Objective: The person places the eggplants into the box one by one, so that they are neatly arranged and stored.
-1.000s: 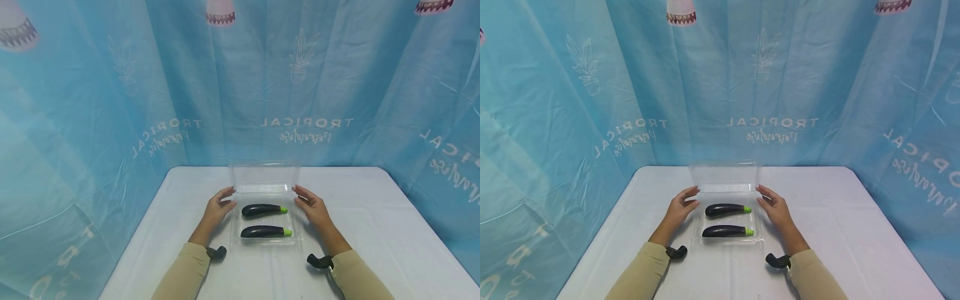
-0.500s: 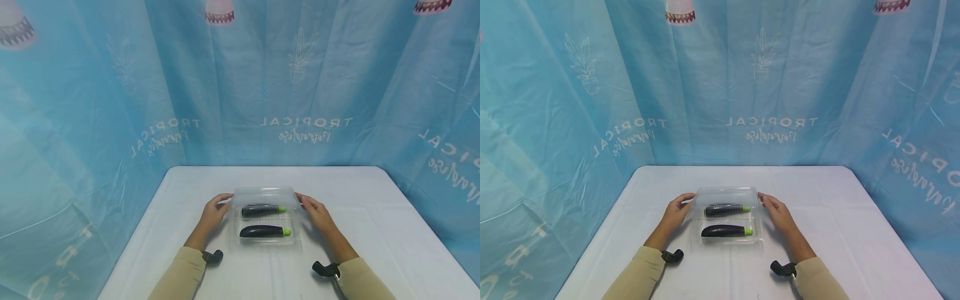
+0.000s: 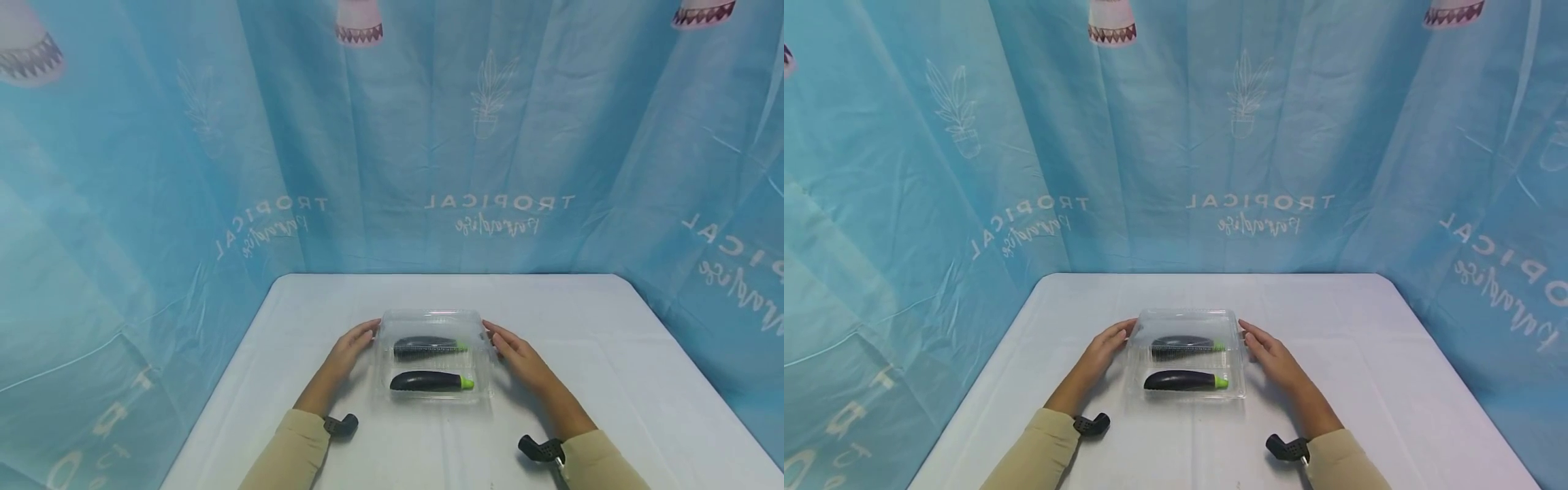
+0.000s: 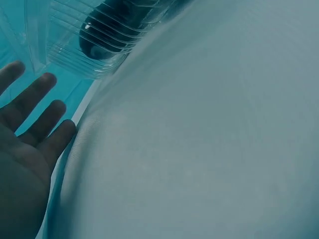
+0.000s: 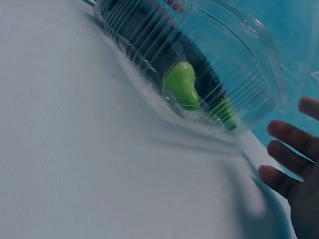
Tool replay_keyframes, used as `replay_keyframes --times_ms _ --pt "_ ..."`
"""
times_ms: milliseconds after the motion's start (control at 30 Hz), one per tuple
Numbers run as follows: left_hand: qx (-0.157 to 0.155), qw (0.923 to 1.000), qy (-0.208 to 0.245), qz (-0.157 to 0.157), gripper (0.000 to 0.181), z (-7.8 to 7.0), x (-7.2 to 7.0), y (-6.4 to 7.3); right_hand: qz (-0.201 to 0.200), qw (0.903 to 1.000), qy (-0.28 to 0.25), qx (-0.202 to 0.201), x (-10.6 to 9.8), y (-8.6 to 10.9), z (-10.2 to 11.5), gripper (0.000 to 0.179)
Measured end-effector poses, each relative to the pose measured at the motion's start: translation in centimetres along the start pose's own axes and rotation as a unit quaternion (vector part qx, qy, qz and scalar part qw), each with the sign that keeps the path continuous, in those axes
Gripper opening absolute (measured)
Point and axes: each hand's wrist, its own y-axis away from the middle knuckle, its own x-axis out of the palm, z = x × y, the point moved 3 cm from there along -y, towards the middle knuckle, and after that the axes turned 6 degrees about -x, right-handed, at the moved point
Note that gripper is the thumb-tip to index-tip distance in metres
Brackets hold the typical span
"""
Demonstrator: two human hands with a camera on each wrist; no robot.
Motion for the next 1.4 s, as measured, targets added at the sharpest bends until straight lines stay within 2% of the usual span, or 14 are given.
replay_keyframes --times_ms 133,267,367,467,600,767,900,1067,1133,1200,1300,1400 --pt "-0.017 0.9987 -0.013 0.047 0.053 0.0 -0.1 0.7 0.03 0.9994 -0.014 -0.01 -0.2 0.3 0.2 0.047" --pt "-0.017 0.9941 0.017 0.106 0.066 0.1 -0.3 1.2 0.06 0.9982 0.004 0.0 -0.4 0.7 0.3 0.05" --pt "-0.015 0.9891 0.039 0.141 0.083 0.1 -0.6 1.4 0.08 0.9965 0.023 0.008 -0.6 0.9 0.4 0.057" --pt "-0.016 0.9852 0.051 0.163 0.105 0.1 -0.7 1.5 0.102 0.9945 0.026 -0.003 -0.6 0.9 0.3 0.066" --pt "-0.017 0.9837 0.041 0.174 0.123 -0.1 -0.6 1.5 0.135 0.9906 -0.008 -0.022 -0.6 0.9 0.2 0.084" --pt "-0.021 0.9825 0.025 0.184 0.128 -0.1 -0.5 1.6 0.156 0.9869 -0.035 -0.022 -0.5 0.9 0.3 0.106" --pt "-0.022 0.9812 0.013 0.191 0.131 -0.1 -0.6 1.7 0.16 0.9859 -0.047 -0.007 -0.3 0.9 0.4 0.117" --pt "-0.032 0.9838 -0.068 0.163 0.128 -0.6 -0.8 2.0 0.171 0.983 -0.066 0.011 -0.1 1.1 0.8 0.124" --pt "-0.044 0.9826 -0.099 0.151 0.127 -0.8 -1.0 2.1 0.179 0.9801 -0.084 0.016 0.0 1.2 0.9 0.125" --pt "-0.052 0.9809 -0.11 0.151 0.125 -1.0 -1.1 2.2 0.188 0.9765 -0.103 0.021 0.0 1.2 1.0 0.125" --pt "-0.059 0.9788 -0.09 0.174 0.126 -1.2 -1.1 2.3 0.201 0.9716 -0.121 0.03 0.1 1.3 1.2 0.125" --pt "-0.069 0.9741 -0.049 0.209 0.127 -1.3 -1.0 2.4 0.211 0.9678 -0.132 0.038 0.1 1.3 1.4 0.125"
